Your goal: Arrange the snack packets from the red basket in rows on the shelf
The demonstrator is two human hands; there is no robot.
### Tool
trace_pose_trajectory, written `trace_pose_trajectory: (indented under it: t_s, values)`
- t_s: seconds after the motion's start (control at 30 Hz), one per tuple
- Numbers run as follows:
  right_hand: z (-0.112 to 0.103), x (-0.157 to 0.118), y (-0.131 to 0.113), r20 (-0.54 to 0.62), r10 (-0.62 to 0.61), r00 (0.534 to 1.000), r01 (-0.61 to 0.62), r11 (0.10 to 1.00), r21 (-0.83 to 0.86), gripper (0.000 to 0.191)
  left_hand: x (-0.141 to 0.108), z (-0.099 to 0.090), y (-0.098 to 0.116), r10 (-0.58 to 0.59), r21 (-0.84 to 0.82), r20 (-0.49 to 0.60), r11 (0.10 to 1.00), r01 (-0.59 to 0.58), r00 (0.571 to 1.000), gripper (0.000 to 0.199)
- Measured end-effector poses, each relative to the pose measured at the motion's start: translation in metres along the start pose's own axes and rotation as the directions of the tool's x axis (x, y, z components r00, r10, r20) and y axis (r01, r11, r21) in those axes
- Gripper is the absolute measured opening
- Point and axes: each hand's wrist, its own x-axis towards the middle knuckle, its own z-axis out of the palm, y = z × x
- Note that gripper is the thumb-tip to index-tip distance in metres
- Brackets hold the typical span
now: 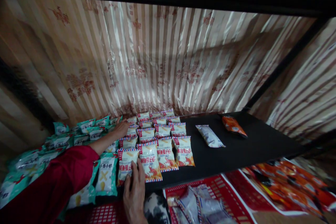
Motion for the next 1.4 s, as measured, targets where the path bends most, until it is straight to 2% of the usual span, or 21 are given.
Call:
trace_pose_trajectory:
  t_s: [0.27,0.73,0.97,1.13,1.4]
  values:
    - [-0.002,0.002,-0.002,0.005,-0.004,1.000,0.004,1.000,0.003,0.041,0.004,-0.001,0.000,-0.032,0.158,0.029,0.987,0.027,0.999,0.030]
    - [-0.004,0.003,-0.006,0.003,0.005,1.000,-0.005,1.000,-0.015,0.039,0.008,-0.016,0.001,-0.044,0.240,0.137,0.971,0.010,0.990,0.027]
    - [-0.002,0.003,-0.003,0.005,-0.007,1.000,0.007,0.999,-0.034,0.039,0.027,0.001,0.001,0.014,0.196,0.084,0.980,-0.030,0.996,0.028]
    - [-0.003,0.004,0.000,-0.004,-0.075,0.997,0.074,0.994,-0.083,0.042,0.037,0.017,0.008,0.053,0.160,0.111,0.985,-0.070,0.992,0.034]
    - [-0.001,0.003,0.001,-0.007,-0.072,0.997,0.071,0.993,-0.090,0.043,0.036,0.018,0.006,0.081,0.182,0.094,0.978,-0.097,0.992,0.033]
